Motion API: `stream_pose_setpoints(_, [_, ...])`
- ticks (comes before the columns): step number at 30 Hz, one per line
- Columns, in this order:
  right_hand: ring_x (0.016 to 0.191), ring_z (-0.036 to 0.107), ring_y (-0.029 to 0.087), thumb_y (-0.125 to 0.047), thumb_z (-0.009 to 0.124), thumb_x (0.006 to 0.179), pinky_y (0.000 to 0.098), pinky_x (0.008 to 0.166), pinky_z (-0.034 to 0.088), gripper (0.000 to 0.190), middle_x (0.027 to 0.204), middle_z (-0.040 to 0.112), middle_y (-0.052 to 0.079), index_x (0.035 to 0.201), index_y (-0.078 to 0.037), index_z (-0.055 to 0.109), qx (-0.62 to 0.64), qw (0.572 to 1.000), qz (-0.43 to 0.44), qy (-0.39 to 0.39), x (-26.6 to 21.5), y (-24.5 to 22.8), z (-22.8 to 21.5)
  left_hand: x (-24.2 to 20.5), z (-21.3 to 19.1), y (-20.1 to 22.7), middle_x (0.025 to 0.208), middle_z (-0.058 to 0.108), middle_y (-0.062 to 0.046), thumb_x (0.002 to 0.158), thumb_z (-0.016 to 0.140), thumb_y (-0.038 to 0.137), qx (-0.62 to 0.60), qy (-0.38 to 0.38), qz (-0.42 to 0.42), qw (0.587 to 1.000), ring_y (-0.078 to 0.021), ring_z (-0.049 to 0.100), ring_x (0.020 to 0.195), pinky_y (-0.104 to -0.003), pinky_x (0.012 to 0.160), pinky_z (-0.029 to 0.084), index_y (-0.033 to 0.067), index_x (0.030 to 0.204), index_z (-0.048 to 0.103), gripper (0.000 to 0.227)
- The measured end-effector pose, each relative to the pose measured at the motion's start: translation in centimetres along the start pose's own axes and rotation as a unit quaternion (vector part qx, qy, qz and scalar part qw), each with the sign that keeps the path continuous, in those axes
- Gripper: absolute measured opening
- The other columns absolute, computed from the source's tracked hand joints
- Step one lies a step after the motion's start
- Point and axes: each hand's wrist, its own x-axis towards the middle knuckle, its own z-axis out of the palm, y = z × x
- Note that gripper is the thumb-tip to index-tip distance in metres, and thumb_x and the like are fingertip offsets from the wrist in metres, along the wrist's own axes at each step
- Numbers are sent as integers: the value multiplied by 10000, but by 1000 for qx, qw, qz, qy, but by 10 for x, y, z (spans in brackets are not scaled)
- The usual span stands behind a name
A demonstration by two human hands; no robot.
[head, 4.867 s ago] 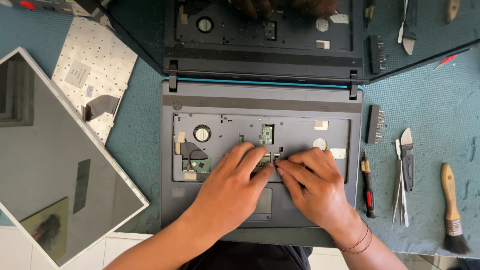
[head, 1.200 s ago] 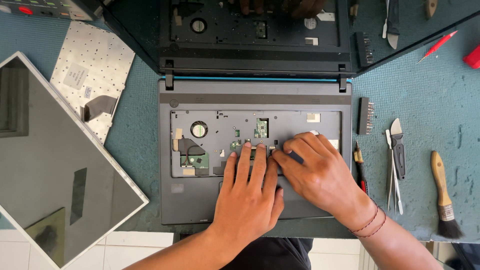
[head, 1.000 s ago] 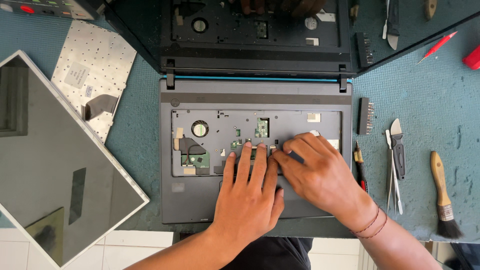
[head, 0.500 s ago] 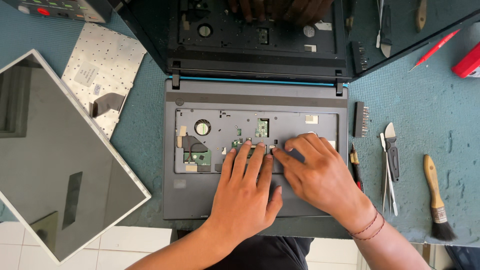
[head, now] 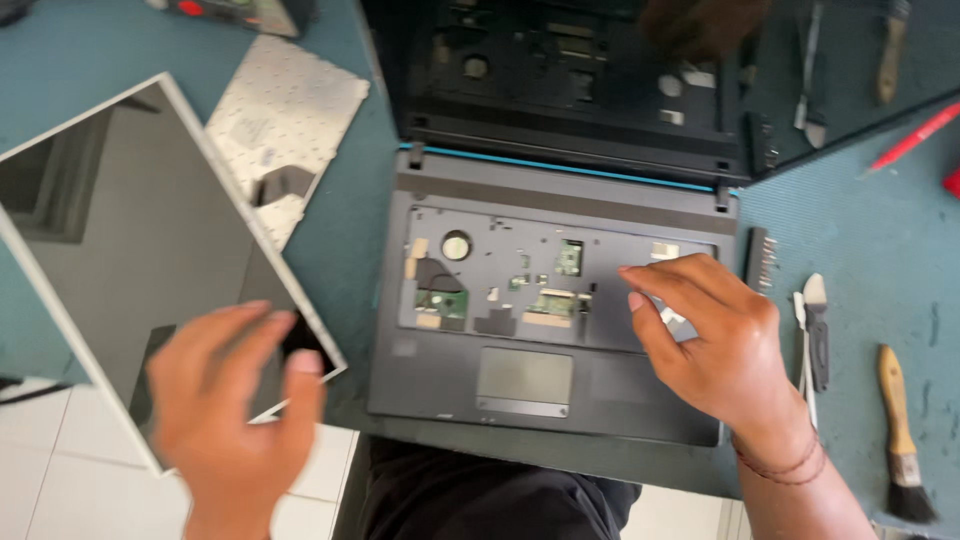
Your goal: The person uses a screwdriver to tighten screws on the bottom of a laptop. They then open the laptop, connect internal ribbon cables, and install the keyboard by connecting its cable and snapping it into place.
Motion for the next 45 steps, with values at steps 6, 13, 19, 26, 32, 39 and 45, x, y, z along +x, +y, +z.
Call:
stream_pose_setpoints(6, [789, 630, 219, -44, 641, 852, 294, 728, 518, 143, 913, 657, 107, 984, 1, 675, 61, 993, -71, -75, 35, -48, 26, -51, -42, -57, 1229, 561, -128, 923, 676, 82, 126, 68, -219, 965, -340, 510, 1147, -472, 917, 456, -8, 1171, 692, 264])
stream_pose_setpoints(13, [778, 579, 278, -84, 643, 868, 367, 716, 492, 152, 898, 590, 129, 997, -2, 641, 115, 958, -214, -153, 71, -112, 82, -65, -50, -51, 1197, 554, -79, 870, 660, 164, 60, 64, -285, 955, -272, 488, 1129, -412, 868, 463, 55, 1111, 686, 266])
stream_pose_setpoints(19, [749, 552, 272, -115, 651, 870, 367, 646, 483, 163, 871, 569, 132, 984, -3, 618, 138, 942, -228, -202, 65, -133, 100, -59, -45, -41, 1092, 590, -75, 863, 650, 158, -25, 60, -158, 985, -257, 550, 1036, -375, 922, 479, 53, 970, 694, 156])
stream_pose_setpoints(26, [857, 598, 261, -154, 641, 867, 368, 792, 492, 211, 923, 601, 95, 1037, -29, 650, 108, 960, -148, -212, 68, -114, 114, -54, -38, -66, 1326, 446, -132, 861, 619, 284, 26, 8, -308, 951, -339, 370, 1207, -475, 863, 447, 99, 1172, 648, 364])
stream_pose_setpoints(32, [718, 639, 124, -257, 639, 833, 261, 704, 532, 255, 863, 687, -7, 1049, -132, 688, 100, 951, 84, -279, 121, -118, 155, -62, -38, -82, 1547, 225, -107, 554, 708, 782, 78, -179, -124, 973, -387, 97, 1440, -690, 1032, 38, 252, 1321, 508, 953])
stream_pose_setpoints(39, [527, 594, 179, -315, 617, 890, 275, 572, 517, 326, 796, 694, 97, 914, 2, 690, 162, 837, 426, -304, 171, -153, 166, -63, -39, -89, 1240, 533, -184, 817, 659, -37, -27, -129, 101, 986, -413, 466, 1228, -556, 1027, 402, 9, 1078, 614, 269])
stream_pose_setpoints(45, [455, 512, 195, -286, 651, 857, 280, 440, 453, 388, 769, 656, 183, 993, 78, 656, 274, 785, 504, -236, 161, -147, 177, -67, -54, -99, 1220, 555, -210, 850, 636, -66, -74, -99, 166, 978, -457, 475, 1221, -597, 1039, 392, -28, 1044, 607, 200])
